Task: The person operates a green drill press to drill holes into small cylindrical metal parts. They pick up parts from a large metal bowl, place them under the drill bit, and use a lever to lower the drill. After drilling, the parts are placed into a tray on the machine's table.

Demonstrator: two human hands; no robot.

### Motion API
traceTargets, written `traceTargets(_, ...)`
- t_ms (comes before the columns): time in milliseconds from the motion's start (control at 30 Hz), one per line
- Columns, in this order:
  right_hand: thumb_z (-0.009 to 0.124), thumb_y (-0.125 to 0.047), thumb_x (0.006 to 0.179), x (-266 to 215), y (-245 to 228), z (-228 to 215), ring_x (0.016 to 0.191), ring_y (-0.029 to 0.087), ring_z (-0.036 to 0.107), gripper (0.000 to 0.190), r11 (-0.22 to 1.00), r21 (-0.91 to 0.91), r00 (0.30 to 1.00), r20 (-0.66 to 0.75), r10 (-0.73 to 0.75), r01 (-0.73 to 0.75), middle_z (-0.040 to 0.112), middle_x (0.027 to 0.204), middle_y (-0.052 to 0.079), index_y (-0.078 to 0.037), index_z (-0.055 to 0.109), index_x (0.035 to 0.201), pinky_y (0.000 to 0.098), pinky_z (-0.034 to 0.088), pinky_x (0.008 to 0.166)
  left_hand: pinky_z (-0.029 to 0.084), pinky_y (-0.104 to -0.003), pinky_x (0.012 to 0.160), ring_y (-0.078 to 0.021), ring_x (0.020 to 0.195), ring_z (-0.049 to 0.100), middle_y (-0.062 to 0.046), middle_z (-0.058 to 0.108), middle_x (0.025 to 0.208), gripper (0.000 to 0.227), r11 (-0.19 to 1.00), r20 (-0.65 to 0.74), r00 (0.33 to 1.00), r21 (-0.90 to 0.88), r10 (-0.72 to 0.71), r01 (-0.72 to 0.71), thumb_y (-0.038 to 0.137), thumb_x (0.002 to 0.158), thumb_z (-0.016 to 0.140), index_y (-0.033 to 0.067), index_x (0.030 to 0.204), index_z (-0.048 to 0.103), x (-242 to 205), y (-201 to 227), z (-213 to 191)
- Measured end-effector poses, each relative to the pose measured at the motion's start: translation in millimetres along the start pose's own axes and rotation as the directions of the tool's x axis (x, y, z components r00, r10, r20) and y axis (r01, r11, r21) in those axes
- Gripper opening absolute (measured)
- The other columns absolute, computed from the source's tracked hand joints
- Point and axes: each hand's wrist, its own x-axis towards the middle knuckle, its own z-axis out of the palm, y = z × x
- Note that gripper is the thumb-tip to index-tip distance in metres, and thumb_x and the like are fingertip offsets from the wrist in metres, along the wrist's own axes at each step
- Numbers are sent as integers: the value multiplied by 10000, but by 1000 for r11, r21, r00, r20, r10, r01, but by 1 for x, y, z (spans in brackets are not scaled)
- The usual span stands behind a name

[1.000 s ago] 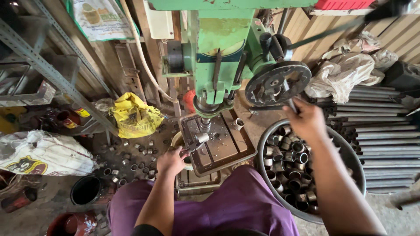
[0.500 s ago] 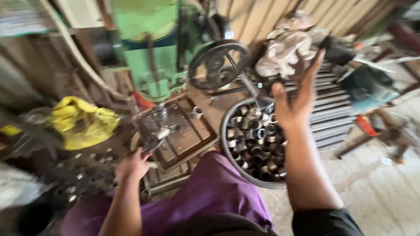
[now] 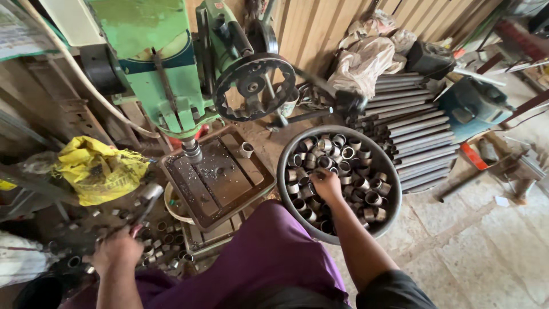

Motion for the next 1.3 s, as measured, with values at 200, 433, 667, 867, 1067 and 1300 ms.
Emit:
traceTargets(200, 780, -504, 808, 10, 0, 35, 1049, 391, 689, 584, 956, -283, 991, 87, 101, -73, 732, 1088, 226, -87, 695, 1208, 481, 537, 911, 77, -746, 1144, -400, 1507, 208, -74, 301, 1633, 766, 965, 5, 965, -3, -263, 263, 604, 858, 653, 274, 1516, 442, 9, -25, 26)
traceTargets(433, 706, -540, 919, 6, -11, 49, 1082, 401, 687, 541, 930, -315, 976, 39, 212, -190, 736, 1123, 229, -95, 687, 1227, 492, 537, 936, 11, -723, 1188, -424, 1542, 165, -93, 255, 1677, 532, 981, 12, 981, -42, -191, 192, 574, 1010, 486, 318, 1473, 541, 33, -25, 48)
traceTargets(667, 826, -240, 808, -3, 8, 29, 897, 301, 713, 383, 915, 340, 940, -183, 289, -215, 742, 998, 178, -6, 738, 1099, 417, 577, 803, 145, -620, 1244, -293, 1481, 371, 8, 393, 1612, 339, 945, -10, 945, 9, 326, -326, 167, 883, 744, 345, 1169, 710, 15, 11, 44)
traceTargets(867, 636, -229, 936, -20, -12, 20, 674, 252, 704, 267, 503, 735, 890, 360, 280, -456, 695, 826, 147, 31, 685, 966, 381, 613, 592, 142, -620, 1227, -298, 1410, 377, -1, 425, 1542, 150, 714, -367, 647, 72, 669, -697, 248, 821, 730, 253, 956, 795, -28, 67, 44)
traceTargets(1067, 682, -193, 925, -38, -55, 55, 727, 167, 672, 258, 752, 593, 889, 457, -19, -288, 728, 851, 95, 52, 741, 982, 346, 585, 650, 165, -659, 1197, -249, 1446, 342, -5, 453, 1498, 234, 614, -284, 565, 124, 775, -780, 251, 853, 679, 255, 1065, 777, -61, 101, 36)
traceTargets(1300, 739, -235, 903, -55, -79, 92, 833, 131, 663, 288, 897, 435, 904, 412, -115, -84, 770, 909, 80, 16, 789, 1035, 277, 505, 746, 309, -634, 1148, -282, 1386, 410, -11, 509, 1421, 281, 619, -294, 586, 24, 755, -785, 196, 845, 675, 289, 1088, 781, -68, 88, 30)
